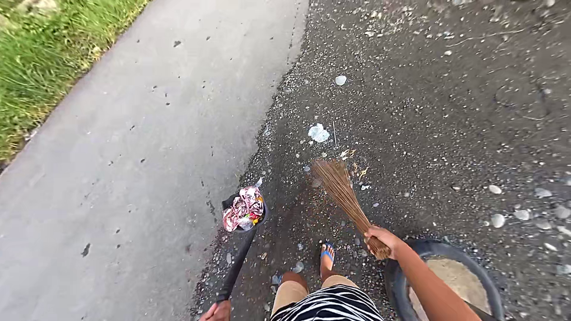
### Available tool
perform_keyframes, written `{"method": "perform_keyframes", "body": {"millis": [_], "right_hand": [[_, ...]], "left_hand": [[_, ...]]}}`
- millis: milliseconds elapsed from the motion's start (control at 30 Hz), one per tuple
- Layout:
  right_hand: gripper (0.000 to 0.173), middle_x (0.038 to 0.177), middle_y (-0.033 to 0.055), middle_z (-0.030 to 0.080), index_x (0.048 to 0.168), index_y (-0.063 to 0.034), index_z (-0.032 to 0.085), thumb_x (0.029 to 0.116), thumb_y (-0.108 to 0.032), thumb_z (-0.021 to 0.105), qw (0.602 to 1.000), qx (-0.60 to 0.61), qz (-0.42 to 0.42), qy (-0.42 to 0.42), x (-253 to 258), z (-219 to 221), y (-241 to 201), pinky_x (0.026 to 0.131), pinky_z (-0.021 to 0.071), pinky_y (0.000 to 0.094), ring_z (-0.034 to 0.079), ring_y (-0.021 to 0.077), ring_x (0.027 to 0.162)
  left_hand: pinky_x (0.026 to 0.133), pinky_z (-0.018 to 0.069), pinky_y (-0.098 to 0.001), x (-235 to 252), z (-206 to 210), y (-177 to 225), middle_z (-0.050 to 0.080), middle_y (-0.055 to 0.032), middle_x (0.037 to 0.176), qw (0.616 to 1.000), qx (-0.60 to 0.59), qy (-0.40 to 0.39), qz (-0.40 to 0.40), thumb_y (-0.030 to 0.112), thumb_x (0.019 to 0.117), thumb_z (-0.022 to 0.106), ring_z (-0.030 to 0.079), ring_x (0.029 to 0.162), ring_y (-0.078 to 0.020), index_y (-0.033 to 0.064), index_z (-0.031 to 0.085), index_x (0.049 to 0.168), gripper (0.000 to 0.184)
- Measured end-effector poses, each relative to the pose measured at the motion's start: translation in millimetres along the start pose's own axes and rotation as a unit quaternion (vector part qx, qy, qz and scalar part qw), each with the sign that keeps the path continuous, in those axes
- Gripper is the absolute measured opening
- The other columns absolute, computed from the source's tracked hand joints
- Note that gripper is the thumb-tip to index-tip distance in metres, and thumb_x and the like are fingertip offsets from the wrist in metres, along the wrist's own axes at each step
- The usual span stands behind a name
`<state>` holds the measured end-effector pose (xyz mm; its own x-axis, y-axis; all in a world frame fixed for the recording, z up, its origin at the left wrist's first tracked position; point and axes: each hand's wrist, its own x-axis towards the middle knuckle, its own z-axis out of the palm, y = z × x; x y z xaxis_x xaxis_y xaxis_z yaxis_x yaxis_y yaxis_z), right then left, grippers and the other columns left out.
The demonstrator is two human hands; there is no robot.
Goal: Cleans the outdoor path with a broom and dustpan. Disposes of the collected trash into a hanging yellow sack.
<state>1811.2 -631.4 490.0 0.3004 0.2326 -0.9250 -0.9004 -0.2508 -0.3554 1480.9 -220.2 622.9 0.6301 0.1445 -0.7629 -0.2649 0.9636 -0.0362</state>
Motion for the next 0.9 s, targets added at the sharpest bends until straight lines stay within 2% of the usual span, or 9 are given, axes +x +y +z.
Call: {"method": "perform_keyframes", "body": {"millis": [67, 167, 233, 300, 400, 533, 633, 767, 900], "right_hand": [[0.034, 0.084, 0.0100, 0.062, 0.139, -0.0080, 0.044, 0.1048, -0.012, 0.045, 0.999, 0.052, -0.012, 0.010, -24.7, -23.2, 14.0, 0.053, 0.0550, 0.0341, 0.061, 0.0186, 0.060], [0.029, 0.081, 0.0084, 0.060, 0.133, -0.0081, 0.042, 0.1042, -0.011, 0.039, 0.984, 0.173, -0.003, 0.045, -58.5, -34.8, 39.5, 0.064, 0.0604, 0.0417, 0.065, 0.0212, 0.064], [0.025, 0.076, 0.0086, 0.059, 0.129, -0.0087, 0.040, 0.1037, -0.010, 0.039, 0.966, 0.245, 0.012, 0.085, -68.9, -29.2, 49.8, 0.063, 0.0615, 0.0447, 0.066, 0.0234, 0.064], [0.017, 0.073, 0.0073, 0.059, 0.122, -0.0091, 0.042, 0.1054, -0.013, 0.042, 0.946, 0.290, 0.036, 0.142, -58.1, -20.5, 47.6, 0.056, 0.0589, 0.0384, 0.064, 0.0203, 0.059], [0.013, 0.068, 0.0064, 0.061, 0.105, -0.0069, 0.052, 0.1036, -0.019, 0.047, 0.922, 0.320, 0.052, 0.213, 0.2, -21.4, 29.9, 0.048, 0.0535, 0.0319, 0.061, 0.0163, 0.053], [0.014, 0.074, 0.0055, 0.055, 0.107, -0.0071, 0.052, 0.1021, -0.020, 0.052, 0.931, 0.313, 0.070, 0.175, 80.3, 4.6, -56.0, 0.053, 0.0512, 0.0313, 0.056, 0.0146, 0.058], [0.016, 0.074, 0.0069, 0.058, 0.111, -0.0065, 0.053, 0.1047, -0.021, 0.049, 0.954, 0.273, 0.076, 0.100, 102.1, 42.2, -132.7, 0.053, 0.0530, 0.0321, 0.059, 0.0164, 0.059], [0.016, 0.073, 0.0098, 0.060, 0.118, -0.0059, 0.048, 0.1043, -0.014, 0.049, 0.953, 0.288, 0.056, 0.070, 90.7, 62.3, -202.5, 0.051, 0.0556, 0.0331, 0.062, 0.0188, 0.057], [0.025, 0.078, 0.0102, 0.061, 0.128, -0.0065, 0.044, 0.1044, -0.011, 0.048, 0.967, 0.241, 0.046, 0.076, 47.3, 43.2, -237.5, 0.052, 0.0555, 0.0332, 0.063, 0.0189, 0.058]], "left_hand": [[0.044, 0.0510, -0.0125, 20.5, 22.0, -6.2, 0.065, -0.0032, 0.078, 1.000, 0.011, 0.012, -0.009, 0.025, 0.1063, 0.028, 0.062, 0.053, -0.0046, -0.0028, 0.060, 0.104, 0.042], [0.043, 0.0490, -0.0113, 54.3, 51.3, -10.4, 0.064, -0.0026, 0.077, 0.999, 0.040, 0.033, -0.012, 0.025, 0.1061, 0.027, 0.060, 0.050, -0.0031, -0.0021, 0.059, 0.104, 0.041], [0.043, 0.0489, -0.0111, 81.8, 65.1, -9.3, 0.063, -0.0021, 0.076, 0.998, 0.044, 0.037, -0.033, 0.024, 0.1054, 0.028, 0.060, 0.050, -0.0028, -0.0011, 0.059, 0.100, 0.040], [0.043, 0.0488, -0.0111, 112.1, 83.0, -7.5, 0.063, -0.0026, 0.076, 0.996, 0.053, 0.043, -0.051, 0.024, 0.1053, 0.029, 0.060, 0.050, -0.0032, 0.0000, 0.060, 0.093, 0.041], [0.043, 0.0491, -0.0114, 162.1, 114.6, -3.8, 0.064, -0.0035, 0.074, 0.994, 0.074, 0.059, -0.057, 0.026, 0.1068, 0.028, 0.061, 0.051, -0.0042, 0.0002, 0.061, 0.090, 0.045], [0.041, 0.0483, -0.0117, 219.0, 170.6, 9.6, 0.064, -0.0032, 0.071, 0.991, 0.085, 0.089, -0.053, 0.025, 0.1066, 0.028, 0.060, 0.048, -0.0042, -0.0003, 0.060, 0.092, 0.043], [0.040, 0.0467, -0.0104, 241.5, 224.7, 13.5, 0.062, -0.0022, 0.070, 0.987, 0.100, 0.113, -0.052, 0.023, 0.1062, 0.028, 0.059, 0.047, -0.0028, 0.0009, 0.059, 0.088, 0.042], [0.040, 0.0466, -0.0102, 279.4, 283.5, 21.9, 0.061, -0.0013, 0.071, 0.982, 0.133, 0.106, -0.077, 0.024, 0.1062, 0.028, 0.058, 0.047, -0.0019, 0.0023, 0.058, 0.089, 0.041], [0.040, 0.0465, -0.0098, 316.6, 337.3, 15.4, 0.061, -0.0014, 0.070, 0.978, 0.163, 0.108, -0.078, 0.023, 0.1064, 0.026, 0.058, 0.047, -0.0016, 0.0030, 0.056, 0.088, 0.040]]}}
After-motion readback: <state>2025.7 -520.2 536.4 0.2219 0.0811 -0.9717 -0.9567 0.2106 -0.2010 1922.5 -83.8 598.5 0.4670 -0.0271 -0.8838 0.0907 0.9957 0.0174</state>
